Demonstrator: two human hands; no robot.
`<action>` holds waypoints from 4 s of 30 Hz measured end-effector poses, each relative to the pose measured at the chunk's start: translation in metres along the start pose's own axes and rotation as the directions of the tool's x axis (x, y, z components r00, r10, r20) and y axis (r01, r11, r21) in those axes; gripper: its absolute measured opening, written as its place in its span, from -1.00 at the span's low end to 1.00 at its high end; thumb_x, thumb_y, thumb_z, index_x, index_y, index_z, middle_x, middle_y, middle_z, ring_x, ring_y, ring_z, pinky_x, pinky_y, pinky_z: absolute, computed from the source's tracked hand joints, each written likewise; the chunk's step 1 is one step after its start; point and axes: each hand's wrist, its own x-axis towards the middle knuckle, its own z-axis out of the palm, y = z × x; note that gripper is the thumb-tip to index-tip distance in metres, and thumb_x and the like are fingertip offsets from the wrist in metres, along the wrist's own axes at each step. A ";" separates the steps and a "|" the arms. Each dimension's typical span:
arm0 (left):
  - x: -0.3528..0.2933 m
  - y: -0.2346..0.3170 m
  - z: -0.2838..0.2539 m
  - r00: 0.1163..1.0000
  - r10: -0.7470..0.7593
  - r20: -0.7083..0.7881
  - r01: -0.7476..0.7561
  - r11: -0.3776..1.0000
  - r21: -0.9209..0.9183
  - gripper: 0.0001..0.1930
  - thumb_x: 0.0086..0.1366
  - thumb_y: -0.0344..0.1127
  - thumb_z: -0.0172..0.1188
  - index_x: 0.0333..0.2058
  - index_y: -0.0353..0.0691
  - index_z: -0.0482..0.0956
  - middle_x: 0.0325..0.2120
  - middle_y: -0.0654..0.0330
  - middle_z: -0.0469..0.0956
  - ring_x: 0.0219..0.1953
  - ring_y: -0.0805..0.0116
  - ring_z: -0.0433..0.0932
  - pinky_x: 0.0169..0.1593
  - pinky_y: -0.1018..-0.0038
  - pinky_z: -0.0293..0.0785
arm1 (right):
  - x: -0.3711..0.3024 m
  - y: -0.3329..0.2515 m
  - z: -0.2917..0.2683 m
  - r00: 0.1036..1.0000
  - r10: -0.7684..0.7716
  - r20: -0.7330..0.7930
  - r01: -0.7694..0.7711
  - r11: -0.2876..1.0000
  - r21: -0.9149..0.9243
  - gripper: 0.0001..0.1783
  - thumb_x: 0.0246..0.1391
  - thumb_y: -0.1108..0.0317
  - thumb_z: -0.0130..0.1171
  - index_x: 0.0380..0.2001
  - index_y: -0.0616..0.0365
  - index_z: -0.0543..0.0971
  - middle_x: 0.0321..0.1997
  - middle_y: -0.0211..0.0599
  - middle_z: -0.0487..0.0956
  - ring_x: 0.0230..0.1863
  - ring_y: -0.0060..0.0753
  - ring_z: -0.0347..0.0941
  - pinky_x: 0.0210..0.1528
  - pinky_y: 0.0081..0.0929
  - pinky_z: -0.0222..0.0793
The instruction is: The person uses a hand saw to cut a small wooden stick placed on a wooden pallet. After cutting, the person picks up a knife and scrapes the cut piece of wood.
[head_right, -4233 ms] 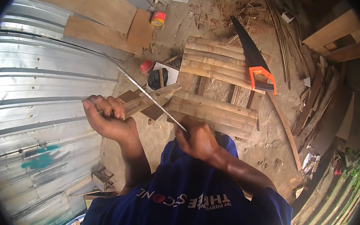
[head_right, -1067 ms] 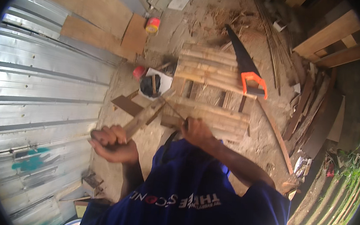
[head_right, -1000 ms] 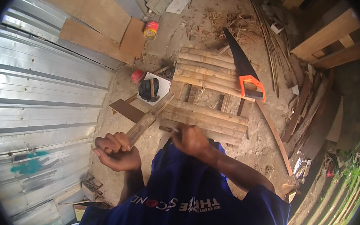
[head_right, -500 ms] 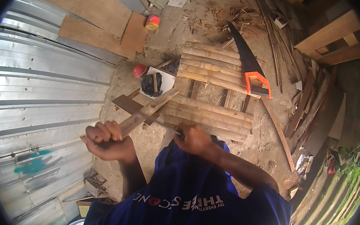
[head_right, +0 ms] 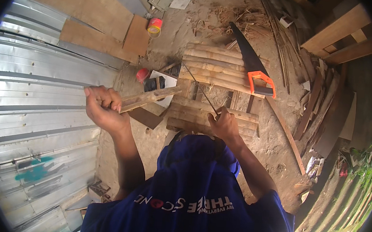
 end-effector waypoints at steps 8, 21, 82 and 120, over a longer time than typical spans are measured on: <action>-0.017 -0.002 -0.005 0.999 0.018 -0.031 -0.019 0.999 -0.034 -0.52 0.45 -0.08 -0.19 -0.68 -0.10 0.08 -0.79 0.40 -0.07 -0.81 0.59 -0.09 -0.70 0.57 -0.21 | 0.014 -0.034 0.020 0.974 -0.035 0.225 -0.036 0.952 0.305 -0.68 0.07 0.16 0.23 -0.43 0.26 0.53 -0.53 -0.02 0.58 -0.49 -0.02 0.57 -0.41 -0.21 0.42; -0.039 -0.005 -0.033 0.995 0.055 0.088 -0.046 0.993 -0.104 -0.66 0.38 -0.24 -0.27 -0.60 -0.19 0.11 -0.71 0.29 -0.01 -0.76 0.52 -0.06 -0.69 0.54 -0.09 | -0.013 -0.074 0.013 0.899 -0.222 0.377 0.094 0.940 0.329 -0.75 -0.03 0.26 0.23 -0.42 0.27 0.57 -0.56 -0.02 0.58 -0.47 0.02 0.59 -0.36 -0.25 0.53; -0.054 -0.003 -0.049 0.996 0.004 -0.089 -0.025 0.973 -0.230 -0.56 0.39 -0.06 -0.20 -0.65 -0.11 0.09 -0.80 0.31 -0.01 -0.79 0.49 -0.03 -0.68 0.54 -0.08 | -0.026 -0.076 0.030 0.917 -0.313 0.248 0.222 0.916 0.335 -0.79 -0.06 0.32 0.23 -0.43 0.28 0.56 -0.56 0.00 0.58 -0.48 0.04 0.59 -0.36 -0.16 0.54; -0.061 -0.008 -0.065 0.997 0.051 0.052 -0.031 0.945 -0.325 -0.56 0.41 -0.08 -0.22 -0.66 -0.09 0.10 -0.79 0.31 0.03 -0.78 0.48 0.00 -0.65 0.57 0.03 | -0.021 -0.072 0.028 0.875 -0.289 0.388 0.243 0.956 0.164 -0.77 -0.09 0.33 0.18 -0.36 0.24 0.58 -0.56 0.00 0.60 -0.51 0.04 0.59 -0.39 -0.12 0.54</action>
